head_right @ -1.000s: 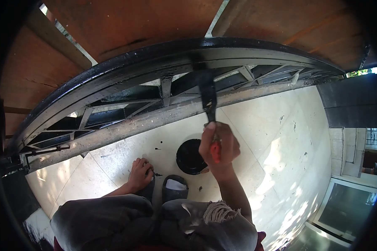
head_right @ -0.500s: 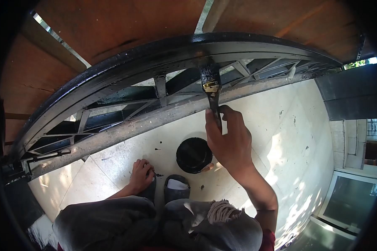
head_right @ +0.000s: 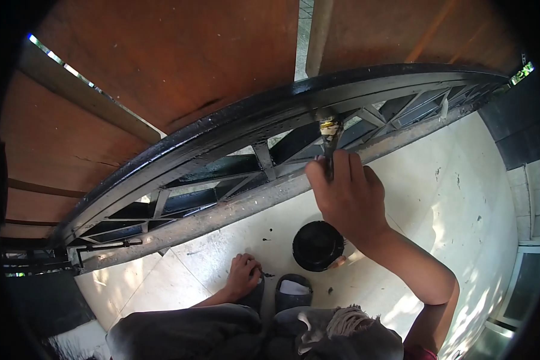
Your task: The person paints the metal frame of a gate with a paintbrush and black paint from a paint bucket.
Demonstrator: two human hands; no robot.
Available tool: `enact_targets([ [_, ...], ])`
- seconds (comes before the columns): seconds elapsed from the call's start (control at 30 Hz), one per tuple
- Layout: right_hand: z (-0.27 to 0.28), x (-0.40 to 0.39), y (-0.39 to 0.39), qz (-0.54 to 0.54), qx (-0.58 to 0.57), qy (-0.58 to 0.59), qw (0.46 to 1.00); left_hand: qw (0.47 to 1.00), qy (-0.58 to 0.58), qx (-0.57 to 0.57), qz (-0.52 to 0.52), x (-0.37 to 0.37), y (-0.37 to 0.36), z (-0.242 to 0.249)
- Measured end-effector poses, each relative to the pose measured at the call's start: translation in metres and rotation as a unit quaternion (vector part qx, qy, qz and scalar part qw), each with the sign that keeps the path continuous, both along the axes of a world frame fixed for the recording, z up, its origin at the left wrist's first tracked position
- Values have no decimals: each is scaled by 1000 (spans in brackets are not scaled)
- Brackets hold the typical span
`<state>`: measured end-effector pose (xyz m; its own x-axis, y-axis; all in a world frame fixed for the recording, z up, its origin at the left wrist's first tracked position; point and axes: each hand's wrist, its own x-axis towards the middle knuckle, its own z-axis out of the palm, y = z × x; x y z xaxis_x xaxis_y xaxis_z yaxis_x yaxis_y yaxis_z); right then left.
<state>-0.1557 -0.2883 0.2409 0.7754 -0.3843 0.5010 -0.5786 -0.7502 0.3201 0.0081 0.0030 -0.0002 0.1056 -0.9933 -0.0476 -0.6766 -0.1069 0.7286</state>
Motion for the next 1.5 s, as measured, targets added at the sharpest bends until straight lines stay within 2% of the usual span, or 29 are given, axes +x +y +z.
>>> enact_targets([
  [0.13,22,-6,31,-76,13,-37,996,1000,-3,-16,-8,2,0,-2],
  [0.2,15,-10,19,-47,10,-70,996,1000,2,-20,2,0,1,-2],
  [0.27,-2,-13,12,-17,-31,-8,999,1000,2,-19,0,-1,2,-1],
  [0.33,0,-15,18,-34,-23,5,999,1000,-4,-9,-1,-1,0,-3],
  [0.4,2,-22,15,-12,13,-85,996,1000,4,-13,-2,1,1,-3],
  [0.47,-8,-23,3,6,9,-84,996,1000,18,-14,-4,3,0,-2],
  [0.53,-23,-29,-3,40,-10,-30,999,1000,6,-8,-6,1,0,1],
  [0.6,-20,-32,7,11,16,-21,1000,1000,16,-7,-4,-2,0,0],
  [0.67,-20,-35,13,7,25,-94,995,1000,20,-8,-4,-1,-1,-1],
  [0.73,-21,-29,10,-9,23,-103,994,1000,19,-12,7,0,1,-2],
  [0.8,-25,-20,4,15,-12,-104,994,1000,24,4,6,-1,1,-4],
  [0.93,-31,-27,16,-14,36,-128,991,1000,12,-11,-2,-1,0,0],
  [1.03,-34,-23,8,-12,26,-154,988,1000,17,-5,0,0,-1,-5],
  [1.13,-37,-17,-5,-8,33,-125,992,1000,9,5,-2,-5,4,-4],
  [1.27,-31,-16,15,-33,31,-210,977,1000,1,-5,-8,0,1,-5],
  [1.47,-38,-12,1,-10,29,-200,979,1000,5,-1,3,-1,3,-1],
  [1.5,-36,-17,7,-11,33,-230,973,1000,2,-7,4,2,4,-2],
])
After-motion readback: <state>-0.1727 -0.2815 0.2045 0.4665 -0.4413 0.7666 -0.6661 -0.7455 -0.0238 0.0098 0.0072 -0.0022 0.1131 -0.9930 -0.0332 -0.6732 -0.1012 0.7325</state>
